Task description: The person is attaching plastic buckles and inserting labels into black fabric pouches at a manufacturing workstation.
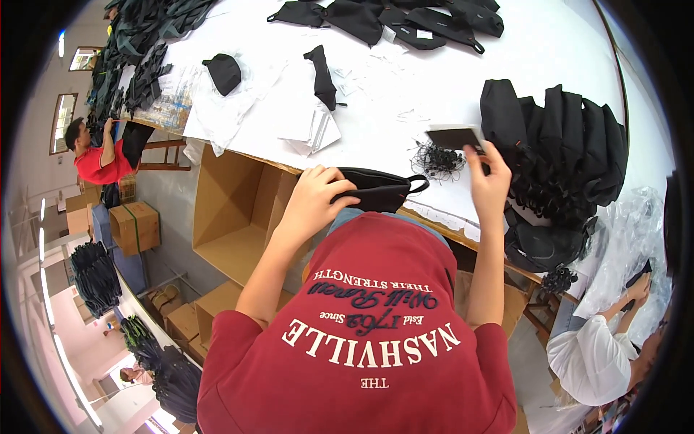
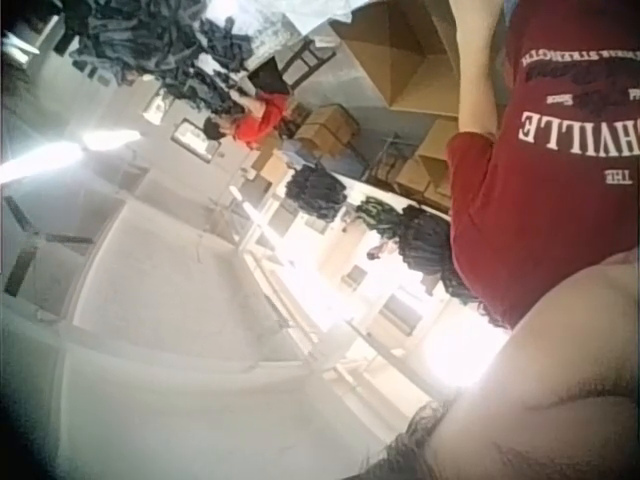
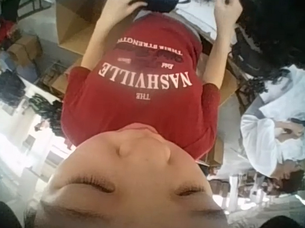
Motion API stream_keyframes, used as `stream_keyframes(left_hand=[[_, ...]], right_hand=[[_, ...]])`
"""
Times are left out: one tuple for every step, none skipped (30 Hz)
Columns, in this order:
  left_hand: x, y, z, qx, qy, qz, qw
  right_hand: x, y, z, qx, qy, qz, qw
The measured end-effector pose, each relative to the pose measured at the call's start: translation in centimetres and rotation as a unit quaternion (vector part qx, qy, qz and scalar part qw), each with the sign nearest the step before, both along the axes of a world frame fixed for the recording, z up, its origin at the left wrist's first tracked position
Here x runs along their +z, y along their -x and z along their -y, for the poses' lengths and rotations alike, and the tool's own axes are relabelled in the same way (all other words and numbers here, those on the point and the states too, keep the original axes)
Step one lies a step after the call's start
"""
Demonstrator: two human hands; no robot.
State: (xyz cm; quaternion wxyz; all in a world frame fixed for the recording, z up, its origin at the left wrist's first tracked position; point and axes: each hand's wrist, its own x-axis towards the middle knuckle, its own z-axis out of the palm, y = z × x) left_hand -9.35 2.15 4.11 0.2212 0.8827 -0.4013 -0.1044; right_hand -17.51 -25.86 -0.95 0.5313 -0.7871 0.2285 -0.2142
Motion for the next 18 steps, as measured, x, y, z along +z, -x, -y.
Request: stream_keyframes(left_hand=[[-0.1, 0.0, 0.4, -0.005, -0.009, 0.008, 1.0], [0.0, -0.1, 0.7, -0.002, -0.008, 0.008, 1.0], [0.0, -0.3, 1.0, -0.025, -0.012, 0.024, 0.999], [0.1, -0.4, 1.3, -0.048, -0.015, 0.04, 0.998], [0.3, -0.5, 1.7, -0.058, -0.028, 0.038, 0.997], [0.3, -0.5, 2.0, -0.057, -0.027, 0.038, 0.997], [0.4, -0.5, 2.3, -0.077, -0.038, 0.034, 0.996], [0.4, -0.5, 2.6, -0.097, -0.049, 0.03, 0.994], [0.4, -0.5, 2.8, -0.095, -0.048, 0.029, 0.994], [0.3, -0.4, 3.1, -0.107, -0.054, 0.042, 0.992], [0.2, -0.3, 3.3, -0.119, -0.061, 0.054, 0.99], [0.2, -0.3, 3.5, -0.118, -0.06, 0.054, 0.99], [0.2, -0.3, 3.7, -0.124, -0.067, 0.049, 0.989], [0.1, -0.3, 3.8, -0.13, -0.073, 0.044, 0.988], [0.0, -0.3, 4.0, -0.13, -0.073, 0.043, 0.988], [-0.1, -0.2, 4.1, -0.131, -0.082, 0.035, 0.987], [-0.2, -0.2, 4.1, -0.132, -0.09, 0.027, 0.987], [-0.2, -0.1, 4.1, -0.132, -0.09, 0.027, 0.987]], right_hand=[[0.2, -0.4, -0.1, 0.044, 0.069, 0.002, 0.997], [0.9, -1.0, -0.5, 0.089, 0.138, 0.005, 0.986], [1.9, -1.3, -1.2, 0.115, 0.106, -0.012, 0.988], [2.2, -1.5, -1.6, 0.117, 0.108, -0.012, 0.987], [2.4, -1.7, -1.9, 0.126, 0.127, -0.013, 0.984], [2.7, -1.9, -2.1, 0.134, 0.146, -0.015, 0.98], [3.1, -2.0, -2.3, 0.148, 0.146, -0.018, 0.978], [3.5, -2.0, -2.5, 0.15, 0.147, -0.018, 0.978], [3.8, -2.1, -2.7, 0.179, 0.153, -0.017, 0.972], [4.0, -2.0, -2.9, 0.208, 0.158, -0.016, 0.965], [4.1, -2.0, -3.1, 0.219, 0.158, -0.017, 0.963], [4.1, -1.9, -3.3, 0.221, 0.158, -0.017, 0.962], [4.1, -1.8, -3.5, 0.227, 0.164, -0.008, 0.96], [4.1, -1.6, -3.6, 0.234, 0.169, 0.002, 0.958], [4.1, -1.5, -3.6, 0.243, 0.163, -0.005, 0.956], [4.2, -1.5, -3.7, 0.244, 0.162, -0.005, 0.956], [4.2, -1.4, -3.8, 0.236, 0.157, 0.003, 0.959], [4.3, -1.4, -3.8, 0.229, 0.152, 0.012, 0.961]])
